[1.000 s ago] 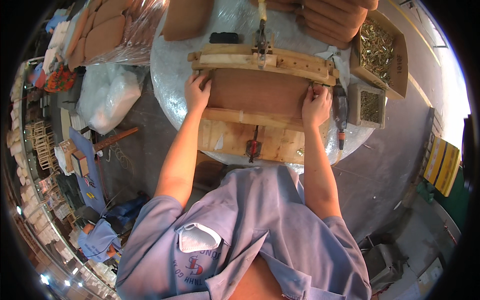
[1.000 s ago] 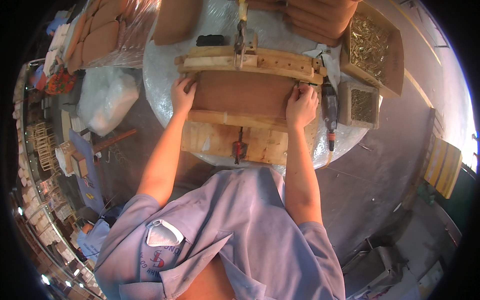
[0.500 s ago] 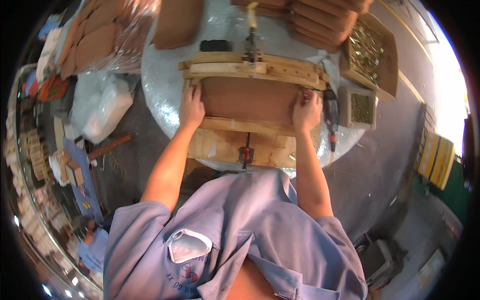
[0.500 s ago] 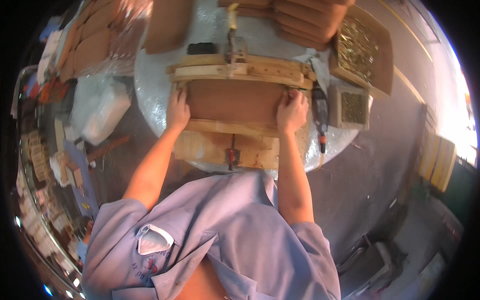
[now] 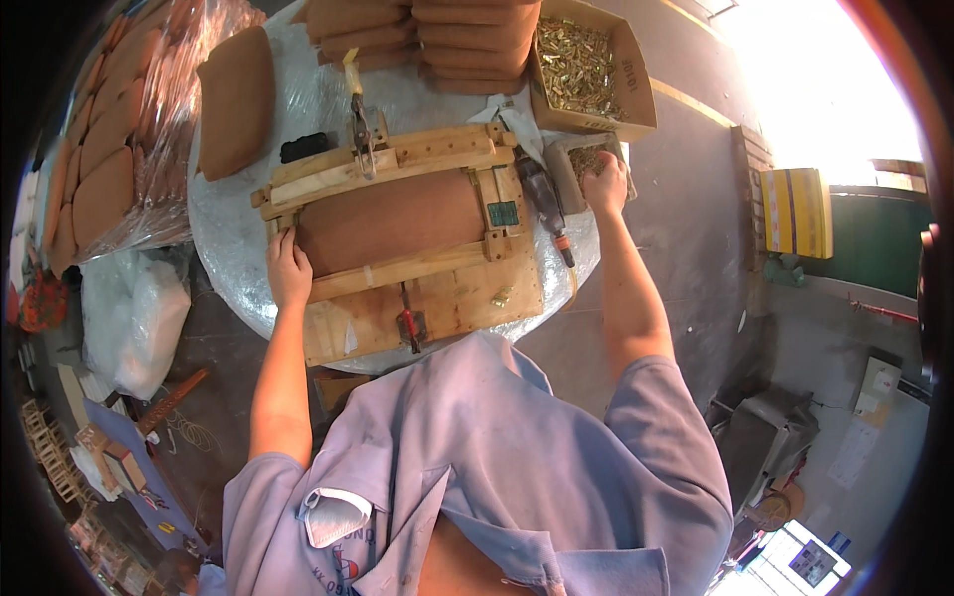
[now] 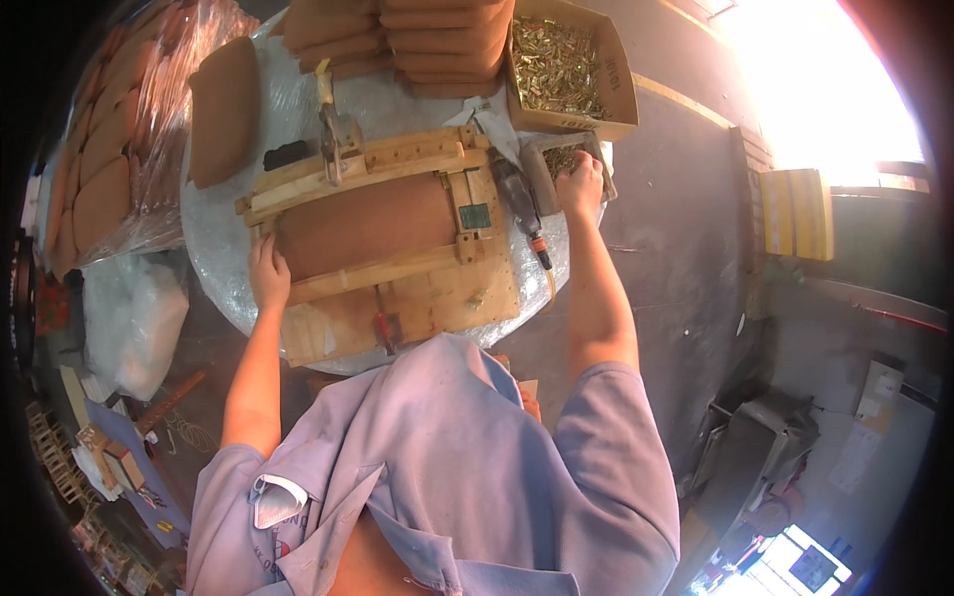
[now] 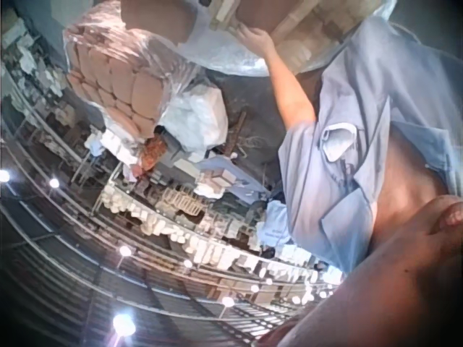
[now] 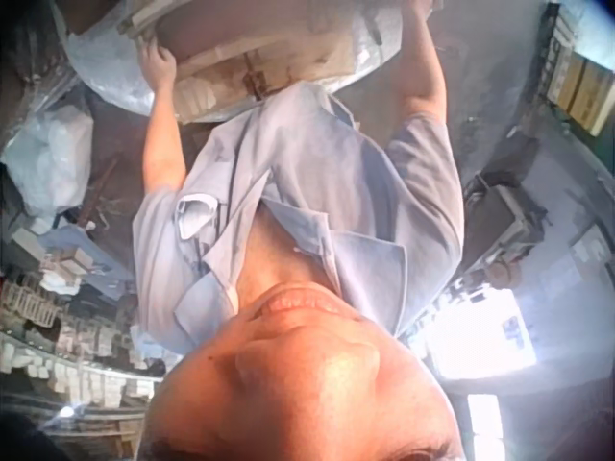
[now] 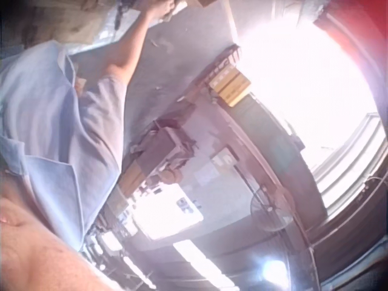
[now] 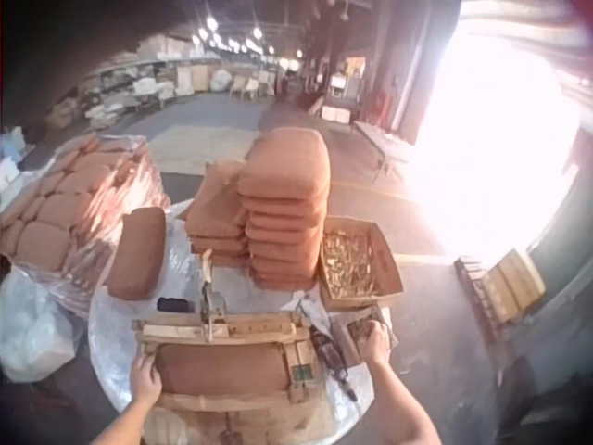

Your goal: The person places a brown cushion into a wooden jig, secures it with clamps, and uses a pneumatic drill to fasten screws. The person repeats this process for multiple cushions, removing and replacing them as needed.

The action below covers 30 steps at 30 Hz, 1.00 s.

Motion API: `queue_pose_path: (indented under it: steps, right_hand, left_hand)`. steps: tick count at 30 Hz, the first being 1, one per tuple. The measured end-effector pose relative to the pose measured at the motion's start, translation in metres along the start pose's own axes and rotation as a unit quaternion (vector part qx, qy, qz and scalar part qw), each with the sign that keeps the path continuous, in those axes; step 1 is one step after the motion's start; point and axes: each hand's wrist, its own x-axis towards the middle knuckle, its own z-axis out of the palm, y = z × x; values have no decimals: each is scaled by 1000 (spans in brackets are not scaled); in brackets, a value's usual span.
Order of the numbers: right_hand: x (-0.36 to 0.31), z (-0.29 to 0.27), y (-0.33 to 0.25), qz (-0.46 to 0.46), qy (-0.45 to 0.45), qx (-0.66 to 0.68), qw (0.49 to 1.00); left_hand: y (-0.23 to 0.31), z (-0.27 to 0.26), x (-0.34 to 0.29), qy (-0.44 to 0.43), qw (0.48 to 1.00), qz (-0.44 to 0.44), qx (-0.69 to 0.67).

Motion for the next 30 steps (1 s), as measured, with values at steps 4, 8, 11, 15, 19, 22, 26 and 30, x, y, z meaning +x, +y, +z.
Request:
queue_pose_path:
  steps: [4,8,11,15,19,22,26,30]
  right_hand:
    - [27,-1,21,8,-112,-67,991]
    - [50,14,44,19,-123,-82,989]
    - [54,26,51,-7,-108,-106,989]
    - [51,30,31,-4,-126,-117,985]
    - [50,25,21,1,-134,-129,983]
    - [52,24,14,15,-174,-105,979]
    - [47,32,25,3,-178,-92,980]
    - [38,39,30,-31,-122,-62,990]
  left_hand:
    - [-9,-2,-4,-20,1000,-18,3]
    - [-3,-3,-2,-18,999,-26,-12]
    - [-2,-2,2,-20,999,-26,-13]
    - [-8,-3,-4,-17,999,-32,-1]
    - [-7,-1,-5,-20,999,-41,-5]
    - [-7,-2,-5,-34,998,-50,-12]
    - [-3,-3,-3,-34,999,-39,2]
    - [-4,-3,-3,-30,999,-27,11]
